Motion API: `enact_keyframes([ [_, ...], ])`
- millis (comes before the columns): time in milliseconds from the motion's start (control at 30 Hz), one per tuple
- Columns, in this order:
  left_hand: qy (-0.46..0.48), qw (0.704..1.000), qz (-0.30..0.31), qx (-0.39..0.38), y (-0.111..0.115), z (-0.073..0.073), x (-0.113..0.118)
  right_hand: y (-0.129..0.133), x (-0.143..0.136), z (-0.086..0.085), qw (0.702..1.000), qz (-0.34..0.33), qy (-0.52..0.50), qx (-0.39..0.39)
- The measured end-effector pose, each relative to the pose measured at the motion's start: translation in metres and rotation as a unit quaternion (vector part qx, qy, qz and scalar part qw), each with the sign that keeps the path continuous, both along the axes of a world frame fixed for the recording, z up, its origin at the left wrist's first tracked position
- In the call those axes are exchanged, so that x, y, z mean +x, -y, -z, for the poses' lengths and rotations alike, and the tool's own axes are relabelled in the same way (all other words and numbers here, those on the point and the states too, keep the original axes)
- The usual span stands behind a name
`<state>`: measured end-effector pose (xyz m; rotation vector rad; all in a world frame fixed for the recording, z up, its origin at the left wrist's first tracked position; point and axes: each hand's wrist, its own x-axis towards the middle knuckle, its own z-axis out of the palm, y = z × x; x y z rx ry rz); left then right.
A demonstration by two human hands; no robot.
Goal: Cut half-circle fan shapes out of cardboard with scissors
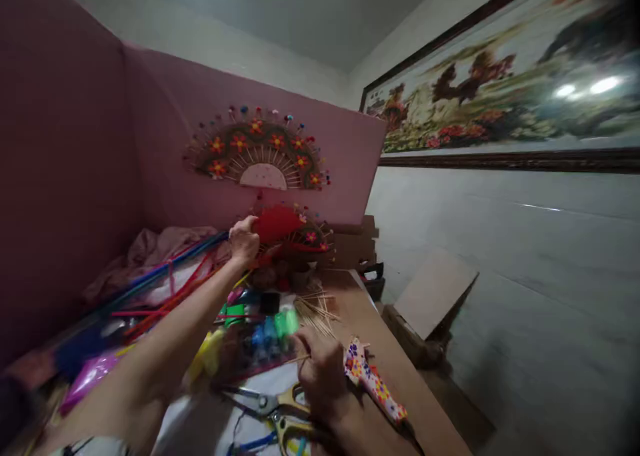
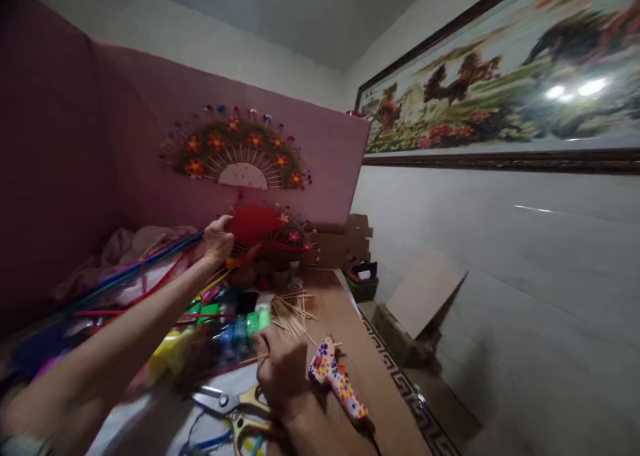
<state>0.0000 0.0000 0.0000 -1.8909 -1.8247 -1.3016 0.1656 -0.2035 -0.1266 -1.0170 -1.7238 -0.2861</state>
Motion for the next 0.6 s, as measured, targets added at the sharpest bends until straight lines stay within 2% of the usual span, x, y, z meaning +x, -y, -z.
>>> enact_keyframes([
  [133,-0.021,0.999,0.028,-0.037,-0.001,0.0,0.005,0.009,0.001,-0.006,0.999,-0.001,0.007,-0.032],
  [300,-0.079,0.991,0.069,-0.082,-0.016,0.002,0.009,0.009,-0.001,-0.009,0.999,0.013,0.014,-0.044],
  [400,-0.102,0.989,0.057,-0.086,-0.021,0.003,0.008,0.006,-0.005,-0.009,0.999,0.011,0.012,-0.048],
  [600,-0.096,0.993,0.017,-0.068,-0.011,0.002,0.005,0.004,-0.008,-0.009,0.999,0.015,0.016,-0.042],
])
